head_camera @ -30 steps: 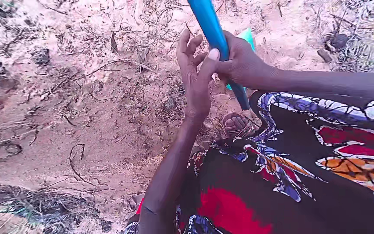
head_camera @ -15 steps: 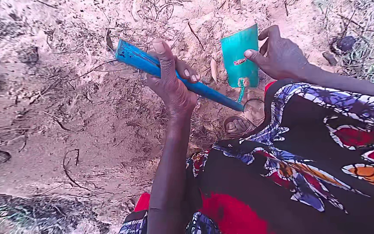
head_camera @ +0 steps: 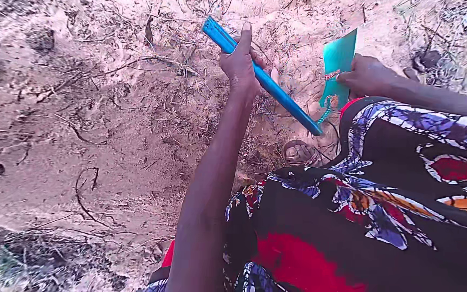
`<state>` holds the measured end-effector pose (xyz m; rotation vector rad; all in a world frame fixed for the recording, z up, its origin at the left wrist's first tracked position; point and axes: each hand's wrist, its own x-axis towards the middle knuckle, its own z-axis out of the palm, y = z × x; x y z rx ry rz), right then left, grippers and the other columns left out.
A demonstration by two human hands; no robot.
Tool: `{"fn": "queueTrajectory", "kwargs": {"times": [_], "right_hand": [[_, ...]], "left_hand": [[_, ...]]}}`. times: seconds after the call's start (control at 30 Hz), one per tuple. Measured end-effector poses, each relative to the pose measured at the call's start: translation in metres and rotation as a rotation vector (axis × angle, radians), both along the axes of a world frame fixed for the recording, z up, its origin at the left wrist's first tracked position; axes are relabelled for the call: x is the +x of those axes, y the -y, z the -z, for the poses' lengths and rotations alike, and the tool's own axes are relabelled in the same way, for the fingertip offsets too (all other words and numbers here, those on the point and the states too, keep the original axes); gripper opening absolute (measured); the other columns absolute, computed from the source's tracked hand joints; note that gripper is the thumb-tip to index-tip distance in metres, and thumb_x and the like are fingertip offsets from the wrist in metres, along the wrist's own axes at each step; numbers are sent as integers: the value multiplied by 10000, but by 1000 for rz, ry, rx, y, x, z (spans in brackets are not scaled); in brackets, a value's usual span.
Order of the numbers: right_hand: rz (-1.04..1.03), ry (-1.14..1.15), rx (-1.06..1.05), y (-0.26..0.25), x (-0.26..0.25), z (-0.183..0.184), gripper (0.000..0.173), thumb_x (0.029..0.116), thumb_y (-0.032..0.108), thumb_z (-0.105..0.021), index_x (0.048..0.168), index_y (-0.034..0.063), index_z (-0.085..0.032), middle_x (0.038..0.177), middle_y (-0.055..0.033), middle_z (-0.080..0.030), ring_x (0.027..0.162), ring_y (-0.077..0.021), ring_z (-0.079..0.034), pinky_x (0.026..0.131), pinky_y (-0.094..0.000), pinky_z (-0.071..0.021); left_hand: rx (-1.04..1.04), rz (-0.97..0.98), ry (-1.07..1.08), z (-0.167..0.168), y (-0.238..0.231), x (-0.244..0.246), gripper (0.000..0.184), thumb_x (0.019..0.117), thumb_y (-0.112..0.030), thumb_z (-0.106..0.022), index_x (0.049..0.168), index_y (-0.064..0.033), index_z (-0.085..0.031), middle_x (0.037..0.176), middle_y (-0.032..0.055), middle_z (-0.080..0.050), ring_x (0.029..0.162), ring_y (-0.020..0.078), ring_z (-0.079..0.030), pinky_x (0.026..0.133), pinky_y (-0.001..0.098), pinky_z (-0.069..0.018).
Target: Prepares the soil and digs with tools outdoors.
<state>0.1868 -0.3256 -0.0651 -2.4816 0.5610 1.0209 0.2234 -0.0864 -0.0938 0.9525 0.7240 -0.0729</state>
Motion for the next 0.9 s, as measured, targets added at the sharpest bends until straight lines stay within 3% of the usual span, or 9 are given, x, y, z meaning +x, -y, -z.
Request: {"fn": "queueTrajectory", "kwargs": {"times": [0.07, 0.17, 0.3, 0.4, 0.53, 0.63, 0.73, 0.83, 0.9], "right_hand": [[-3, -19, 67, -17, -1, 8, 285, 1098, 198, -496, 1204, -65, -519, 944, -235, -597, 748, -329, -619, 707, -538, -517], [100, -21, 210, -36, 5, 23, 202, 1092, 181, -486, 1146, -10, -526, 762, -116, -583, 486, -155, -557, 459, -319, -510], [141, -61, 339, -66, 12, 32, 163, 1067, 156, -518, 1022, 3, -553, 663, -100, -613, 423, -166, -586, 404, -326, -526], [161, -93, 457, -102, 12, 26, 142, 1092, 152, -483, 1080, 13, -508, 670, -112, -616, 409, -177, -598, 372, -324, -523], [190, -109, 643, -165, 7, 21, 165, 1092, 131, -451, 974, 33, -512, 566, -91, -595, 372, -177, -584, 365, -315, -526], [86, -91, 776, -220, 20, 10, 112, 1080, 119, -460, 1109, 20, -506, 703, -103, -626, 444, -174, -613, 406, -317, -541], [-137, -59, 1000, -286, 32, -15, 228, 1087, 88, -428, 1299, 55, -504, 987, -54, -558, 771, -105, -577, 630, -276, -516], [-227, -102, 1130, -368, 38, -66, 135, 1051, 109, -472, 1120, 19, -546, 843, -122, -636, 583, -176, -633, 483, -316, -538], [-311, -169, 1261, -397, 40, -107, 174, 1087, 137, -414, 1104, 9, -530, 867, -147, -645, 584, -206, -663, 488, -325, -559]], "left_hand": [[30, -18, -25, 7, -21, -3, 206, 1035, -119, -591, 891, -106, -445, 536, -21, -409, 377, 96, -449, 385, 250, -482], [64, -33, -28, 6, -49, -3, 191, 1044, -141, -580, 929, -119, -430, 547, -31, -403, 378, 91, -451, 384, 254, -492], [122, -24, -22, -9, -88, 5, 205, 1037, -150, -591, 906, -125, -435, 544, -36, -386, 379, 94, -441, 381, 257, -480], [174, -28, -36, -26, -121, 8, 198, 1038, -147, -584, 902, -128, -441, 571, -29, -385, 385, 94, -424, 376, 258, -478], [287, -39, -43, -58, -182, 7, 177, 1030, -163, -599, 930, -131, -457, 593, -31, -393, 402, 87, -414, 388, 239, -459], [411, -87, -41, -97, -235, 5, 161, 1037, -179, -585, 962, -144, -446, 615, -32, -397, 417, 79, -415, 397, 231, -456], [611, -168, -50, -154, -299, 1, 155, 1022, -173, -583, 949, -175, -445, 620, -57, -397, 432, 54, -403, 419, 212, -445], [832, -253, 29, -228, -371, -7, 214, 989, -80, -540, 833, -195, -448, 597, -65, -414, 453, 37, -411, 442, 176, -413], [898, -214, 152, -273, -449, -10, 241, 988, -1, -510, 810, -159, -473, 605, -26, -481, 496, 74, -505, 477, 197, -464]]}}
